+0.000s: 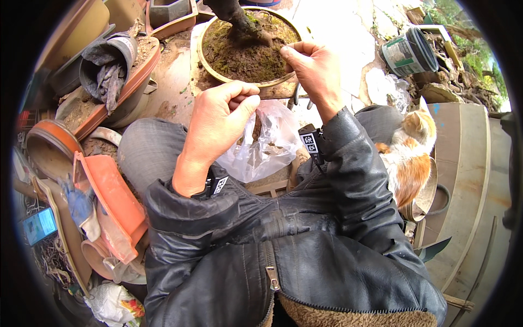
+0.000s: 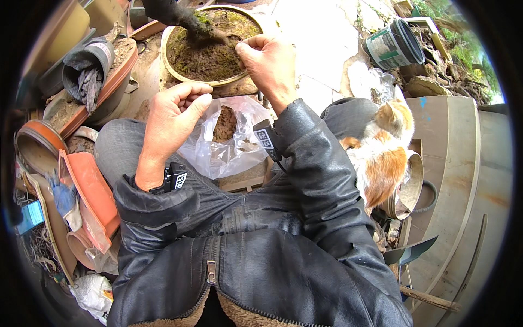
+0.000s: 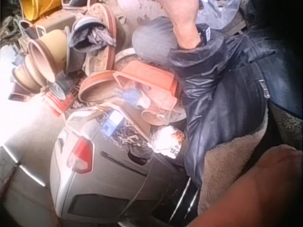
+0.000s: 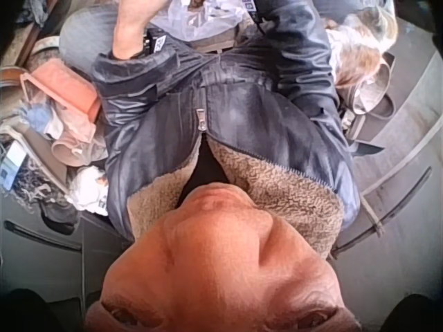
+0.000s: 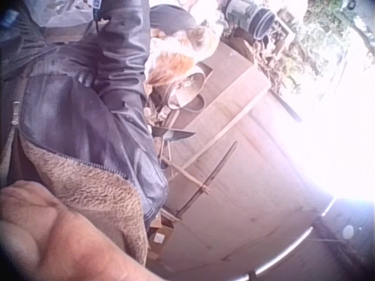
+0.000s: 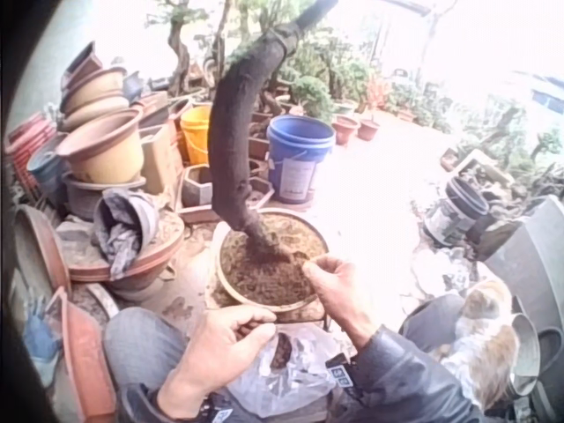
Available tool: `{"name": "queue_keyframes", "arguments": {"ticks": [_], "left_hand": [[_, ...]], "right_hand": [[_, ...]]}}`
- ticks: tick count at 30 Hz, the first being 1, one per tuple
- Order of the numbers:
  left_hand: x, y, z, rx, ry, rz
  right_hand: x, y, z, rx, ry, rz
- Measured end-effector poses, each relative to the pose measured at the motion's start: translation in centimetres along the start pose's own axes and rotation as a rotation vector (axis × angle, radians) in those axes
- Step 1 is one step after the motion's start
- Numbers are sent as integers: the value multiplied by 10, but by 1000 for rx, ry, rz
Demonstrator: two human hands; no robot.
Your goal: The person trims a small potted plant using pliers and a small knife, removing soil and small roots from the base. The person works carefully around the trunk, occasionally adjusting the soil and discarding debris into a plastic bag.
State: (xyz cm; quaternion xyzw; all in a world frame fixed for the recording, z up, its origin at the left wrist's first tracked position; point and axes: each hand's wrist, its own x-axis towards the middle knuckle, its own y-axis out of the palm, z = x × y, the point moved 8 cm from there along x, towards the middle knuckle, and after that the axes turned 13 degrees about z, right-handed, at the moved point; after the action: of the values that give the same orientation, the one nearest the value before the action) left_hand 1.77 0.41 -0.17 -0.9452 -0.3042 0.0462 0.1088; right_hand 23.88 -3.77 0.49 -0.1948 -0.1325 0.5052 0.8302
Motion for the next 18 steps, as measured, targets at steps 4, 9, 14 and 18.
{"name": "queue_keyframes", "arguments": {"ticks": [4, 9, 14, 18], "left_hand": [[-1, 0, -2, 12, 3, 0], [-3, 0, -3, 16, 1, -2], [-3, -1, -5, 32, 15, -3], [-4, -1, -5, 22, 10, 5]], "right_hand": [[1, 1, 5, -92, -10, -34], [3, 0, 8, -153, -7, -46], [3, 0, 9, -140, -11, -37], [4, -2, -3, -58, 68, -22]]}}
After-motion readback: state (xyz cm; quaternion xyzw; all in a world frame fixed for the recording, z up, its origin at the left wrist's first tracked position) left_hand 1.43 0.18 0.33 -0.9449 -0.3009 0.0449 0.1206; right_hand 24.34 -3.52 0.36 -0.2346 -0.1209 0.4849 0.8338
